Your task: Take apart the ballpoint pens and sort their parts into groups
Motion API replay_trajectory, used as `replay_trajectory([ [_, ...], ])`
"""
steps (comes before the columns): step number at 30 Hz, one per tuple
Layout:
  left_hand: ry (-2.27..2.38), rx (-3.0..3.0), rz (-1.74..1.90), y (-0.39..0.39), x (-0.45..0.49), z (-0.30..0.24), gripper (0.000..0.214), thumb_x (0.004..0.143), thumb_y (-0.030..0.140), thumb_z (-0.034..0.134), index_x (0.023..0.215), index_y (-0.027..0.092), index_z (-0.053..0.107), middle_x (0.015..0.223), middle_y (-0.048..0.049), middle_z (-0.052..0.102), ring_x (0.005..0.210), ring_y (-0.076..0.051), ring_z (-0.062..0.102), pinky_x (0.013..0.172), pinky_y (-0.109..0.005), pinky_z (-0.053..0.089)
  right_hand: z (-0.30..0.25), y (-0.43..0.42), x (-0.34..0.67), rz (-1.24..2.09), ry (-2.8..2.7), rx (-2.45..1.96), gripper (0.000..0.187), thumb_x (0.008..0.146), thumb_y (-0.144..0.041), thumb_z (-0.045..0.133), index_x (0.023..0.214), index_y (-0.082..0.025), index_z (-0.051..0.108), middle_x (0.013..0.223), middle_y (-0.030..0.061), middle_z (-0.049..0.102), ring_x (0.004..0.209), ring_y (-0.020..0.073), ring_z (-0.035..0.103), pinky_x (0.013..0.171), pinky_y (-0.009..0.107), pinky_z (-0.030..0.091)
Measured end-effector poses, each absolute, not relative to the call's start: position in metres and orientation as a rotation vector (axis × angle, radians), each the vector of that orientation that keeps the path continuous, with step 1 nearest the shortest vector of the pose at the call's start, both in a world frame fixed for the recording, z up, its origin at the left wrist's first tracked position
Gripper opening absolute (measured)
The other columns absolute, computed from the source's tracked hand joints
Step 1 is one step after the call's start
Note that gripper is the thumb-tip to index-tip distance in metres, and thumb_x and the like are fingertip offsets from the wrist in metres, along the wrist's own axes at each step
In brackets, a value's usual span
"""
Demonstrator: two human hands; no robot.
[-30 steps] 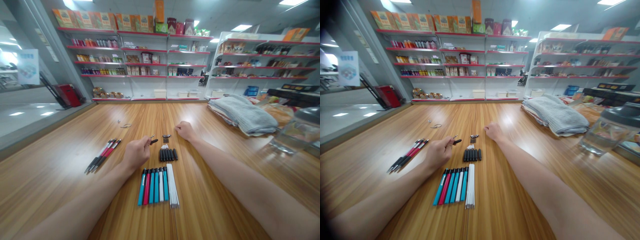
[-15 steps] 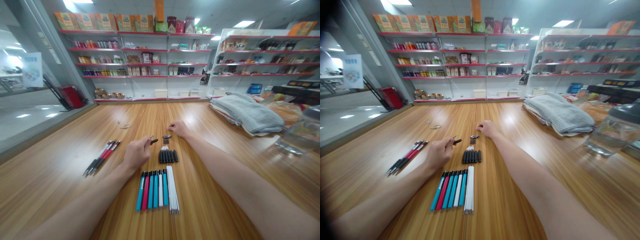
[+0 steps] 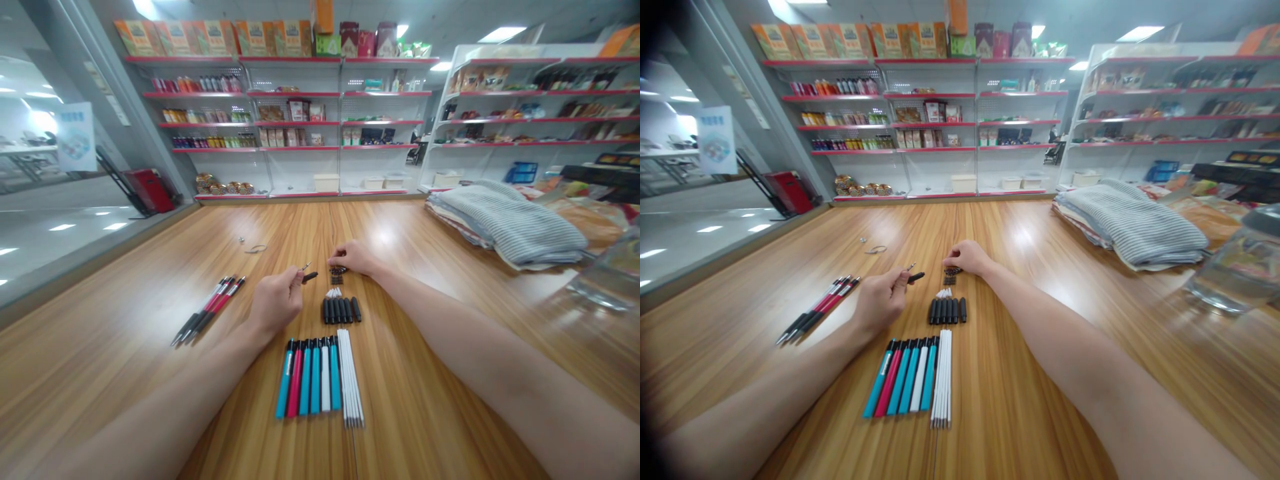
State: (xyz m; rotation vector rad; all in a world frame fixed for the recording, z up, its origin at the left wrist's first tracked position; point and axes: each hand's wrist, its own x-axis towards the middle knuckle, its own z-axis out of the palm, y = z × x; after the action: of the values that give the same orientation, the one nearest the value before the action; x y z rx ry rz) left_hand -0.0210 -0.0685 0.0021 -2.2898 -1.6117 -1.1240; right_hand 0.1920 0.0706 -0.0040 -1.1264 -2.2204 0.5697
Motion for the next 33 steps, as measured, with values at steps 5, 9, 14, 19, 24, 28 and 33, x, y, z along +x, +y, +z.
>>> replay_trajectory([
  [5,-1.592,-2.297,-1.139,-0.0681,-0.0220,0.0024,0.032,0.093,0.032,0.039,0.078,0.017,0.063,0.055,-0.0021,0.056,0.050,-0.014,0.051,0.051,-0.024,0.030,0.0000,0.0662,0.1884,0.615,-2.226,-1.109,0.024,0.073,-0.039,0.069,0.077,-0.016,0.075,0.072,0.0033,0.071,0.067,0.0126,0.062,0.057,0.020,0.041],
  [9,-1.595,-2.297,-1.133,-0.0679,-0.0216,0.0028,0.032,0.093,0.032,0.039,0.076,0.017,0.061,0.055,-0.0015,0.054,0.049,-0.014,0.051,0.051,-0.024,0.030,0.0003,0.0659,0.1894,0.683,-2.213,-1.096,0.026,0.072,-0.040,0.070,0.077,-0.016,0.075,0.071,0.0029,0.070,0.066,0.0125,0.061,0.057,0.020,0.041],
  [14,-1.605,-2.302,-1.139,-0.0684,-0.0210,0.0033,0.032,0.093,0.031,0.039,0.077,0.016,0.062,0.055,-0.0016,0.054,0.048,-0.013,0.049,0.050,-0.024,0.029,-0.0017,0.0682,0.1886,0.770,-2.194,-1.095,0.029,0.070,-0.041,0.071,0.078,-0.014,0.075,0.069,0.0039,0.069,0.064,0.0128,0.060,0.055,0.020,0.042],
  [19,-1.604,-2.302,-1.132,-0.0683,-0.0218,0.0029,0.031,0.093,0.031,0.039,0.075,0.017,0.061,0.054,-0.0012,0.052,0.048,-0.013,0.048,0.050,-0.025,0.029,-0.0013,0.0678,0.1887,0.816,-2.185,-1.089,0.029,0.068,-0.041,0.072,0.076,-0.013,0.075,0.068,0.0046,0.069,0.065,0.0134,0.061,0.056,0.021,0.042],
  [24,-1.594,-2.305,-1.132,-0.0680,-0.0217,0.0028,0.031,0.093,0.031,0.039,0.078,0.017,0.062,0.055,-0.0013,0.053,0.049,-0.014,0.049,0.051,-0.025,0.030,-0.0017,0.0679,0.1897,0.845,-2.186,-1.082,0.030,0.067,-0.041,0.072,0.076,-0.012,0.074,0.068,0.0047,0.069,0.064,0.0133,0.061,0.056,0.021,0.042],
  [28,-1.601,-2.299,-1.123,-0.0682,-0.0219,0.0026,0.032,0.094,0.032,0.039,0.079,0.017,0.062,0.055,-0.0014,0.054,0.049,-0.014,0.050,0.051,-0.025,0.030,-0.0018,0.0681,0.1904,0.846,-2.185,-1.067,0.029,0.067,-0.039,0.071,0.077,-0.012,0.074,0.067,0.0044,0.068,0.064,0.0130,0.060,0.055,0.020,0.042],
  [33,-1.600,-2.309,-1.122,-0.0683,-0.0222,0.0026,0.032,0.094,0.032,0.038,0.080,0.017,0.063,0.056,-0.0019,0.055,0.050,-0.014,0.051,0.051,-0.024,0.031,-0.0012,0.0671,0.1906,0.856,-2.184,-1.058,0.029,0.068,-0.039,0.070,0.077,-0.012,0.074,0.067,0.0043,0.068,0.062,0.0124,0.059,0.055,0.020,0.041],
])
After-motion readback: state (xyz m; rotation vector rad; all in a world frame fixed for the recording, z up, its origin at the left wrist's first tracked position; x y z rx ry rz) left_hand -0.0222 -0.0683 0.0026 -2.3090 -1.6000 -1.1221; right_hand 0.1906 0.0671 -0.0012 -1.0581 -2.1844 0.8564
